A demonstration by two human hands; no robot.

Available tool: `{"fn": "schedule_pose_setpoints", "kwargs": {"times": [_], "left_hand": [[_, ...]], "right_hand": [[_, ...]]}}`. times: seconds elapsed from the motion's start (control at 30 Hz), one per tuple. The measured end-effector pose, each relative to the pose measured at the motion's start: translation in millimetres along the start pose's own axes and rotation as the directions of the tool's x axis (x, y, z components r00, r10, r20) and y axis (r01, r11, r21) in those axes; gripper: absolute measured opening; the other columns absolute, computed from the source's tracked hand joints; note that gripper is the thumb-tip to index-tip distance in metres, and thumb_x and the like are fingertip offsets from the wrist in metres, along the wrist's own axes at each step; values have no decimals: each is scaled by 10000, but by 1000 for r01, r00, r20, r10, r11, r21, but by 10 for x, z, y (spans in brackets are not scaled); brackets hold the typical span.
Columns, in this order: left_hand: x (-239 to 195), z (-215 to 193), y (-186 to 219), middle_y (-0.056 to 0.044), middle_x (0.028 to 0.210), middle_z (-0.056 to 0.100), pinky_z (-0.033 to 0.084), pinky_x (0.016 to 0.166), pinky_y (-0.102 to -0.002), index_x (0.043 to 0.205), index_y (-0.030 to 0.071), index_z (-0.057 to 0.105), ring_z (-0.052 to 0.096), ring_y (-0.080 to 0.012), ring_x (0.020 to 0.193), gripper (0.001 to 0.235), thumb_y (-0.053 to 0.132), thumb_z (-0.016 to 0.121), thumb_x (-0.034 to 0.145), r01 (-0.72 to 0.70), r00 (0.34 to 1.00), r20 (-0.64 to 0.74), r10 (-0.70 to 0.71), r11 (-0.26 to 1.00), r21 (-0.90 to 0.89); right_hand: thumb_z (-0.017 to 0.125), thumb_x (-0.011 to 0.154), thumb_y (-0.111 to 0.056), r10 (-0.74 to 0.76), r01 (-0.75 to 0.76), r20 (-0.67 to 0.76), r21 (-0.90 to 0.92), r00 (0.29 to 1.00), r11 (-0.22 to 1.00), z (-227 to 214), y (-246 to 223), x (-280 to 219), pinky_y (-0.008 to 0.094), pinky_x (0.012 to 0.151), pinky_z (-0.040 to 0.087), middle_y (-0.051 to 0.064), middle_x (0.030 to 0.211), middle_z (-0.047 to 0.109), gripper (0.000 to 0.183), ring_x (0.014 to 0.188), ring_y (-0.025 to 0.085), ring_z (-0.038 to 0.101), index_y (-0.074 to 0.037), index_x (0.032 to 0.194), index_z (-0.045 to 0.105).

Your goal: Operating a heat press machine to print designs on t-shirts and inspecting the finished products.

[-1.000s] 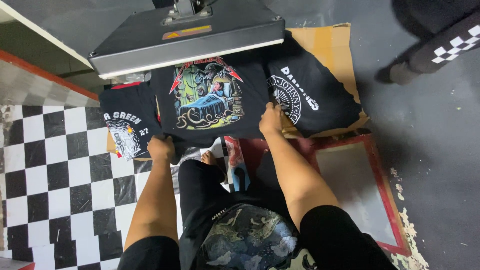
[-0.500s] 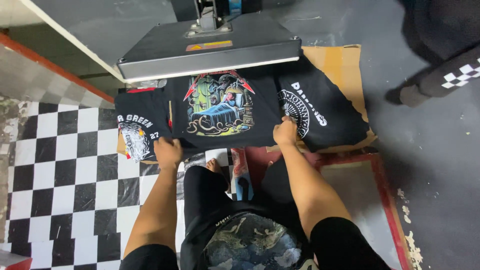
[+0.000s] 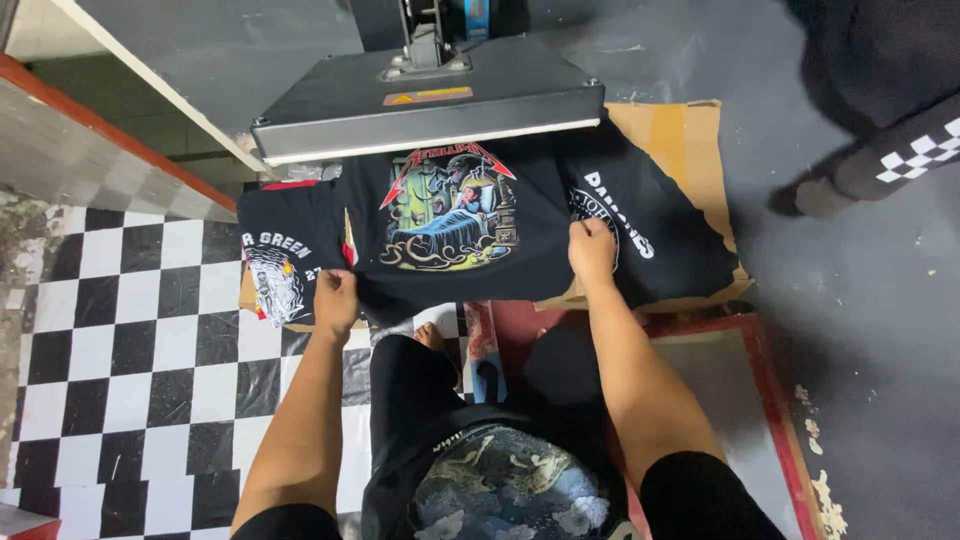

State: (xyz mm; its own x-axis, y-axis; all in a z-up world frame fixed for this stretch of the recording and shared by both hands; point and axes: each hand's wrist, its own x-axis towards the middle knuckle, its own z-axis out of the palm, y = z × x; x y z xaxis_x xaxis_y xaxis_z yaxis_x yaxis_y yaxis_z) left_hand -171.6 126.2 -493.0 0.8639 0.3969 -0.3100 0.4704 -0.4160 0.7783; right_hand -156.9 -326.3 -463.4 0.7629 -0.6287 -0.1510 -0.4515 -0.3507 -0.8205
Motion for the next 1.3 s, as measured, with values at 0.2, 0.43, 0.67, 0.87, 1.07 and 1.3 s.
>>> {"fn": "schedule_pose_setpoints", "kwargs": {"times": [0.2,0.43,0.67,0.87,1.07,1.3], "left_hand": [[-220,-100,554,-333,1355,588,517,970,-547,1378,-47,572,563,-446,1292,831,682,538,979,193,975,148,-167,963,-189],[-166,-198,827,-129,1095,691,505,925,-445,1203,96,722,634,-257,1051,421,420,735,933,10,996,86,19,948,-319],[-475,-649,1117,-51,997,751,580,818,-316,1005,202,675,731,-178,922,115,284,732,948,30,992,99,72,642,-766],[-471,-774,1055,-165,1287,595,531,510,-281,1379,200,440,726,-198,785,636,366,830,904,82,994,109,13,576,-813],[-770,-889,1255,-119,972,754,655,772,-400,1052,165,697,772,-263,865,278,24,761,822,-41,990,8,141,343,-939],[-986,-1151,983,-186,1124,745,620,1010,-549,1175,160,676,744,-354,1075,358,16,668,848,-199,944,-184,275,27,-980]], "right_hand": [[564,913,-252,176,-311,289,535,941,786,-295,-1057,-669,547,1184,249,214,1526,449,509,1445,315,351,-58,1382,589],[804,899,-486,236,-370,518,170,822,913,-321,-984,-500,688,1169,209,283,1553,428,845,1497,418,342,-76,1541,439],[706,912,-20,-225,-149,339,793,914,590,-475,-1274,-465,402,881,621,72,1096,734,228,1015,217,732,-107,1089,592],[679,824,113,-350,-78,268,878,898,473,-440,-1227,-433,438,875,647,85,1101,724,389,1007,226,713,-106,1128,576],[587,770,191,-408,-129,303,906,861,402,-440,-1139,-548,550,1023,582,139,1170,692,516,1131,305,685,-87,1204,556],[604,775,127,-425,-75,219,941,878,330,-455,-1569,-878,382,933,604,41,990,636,420,990,189,661,-118,1113,557]]}}
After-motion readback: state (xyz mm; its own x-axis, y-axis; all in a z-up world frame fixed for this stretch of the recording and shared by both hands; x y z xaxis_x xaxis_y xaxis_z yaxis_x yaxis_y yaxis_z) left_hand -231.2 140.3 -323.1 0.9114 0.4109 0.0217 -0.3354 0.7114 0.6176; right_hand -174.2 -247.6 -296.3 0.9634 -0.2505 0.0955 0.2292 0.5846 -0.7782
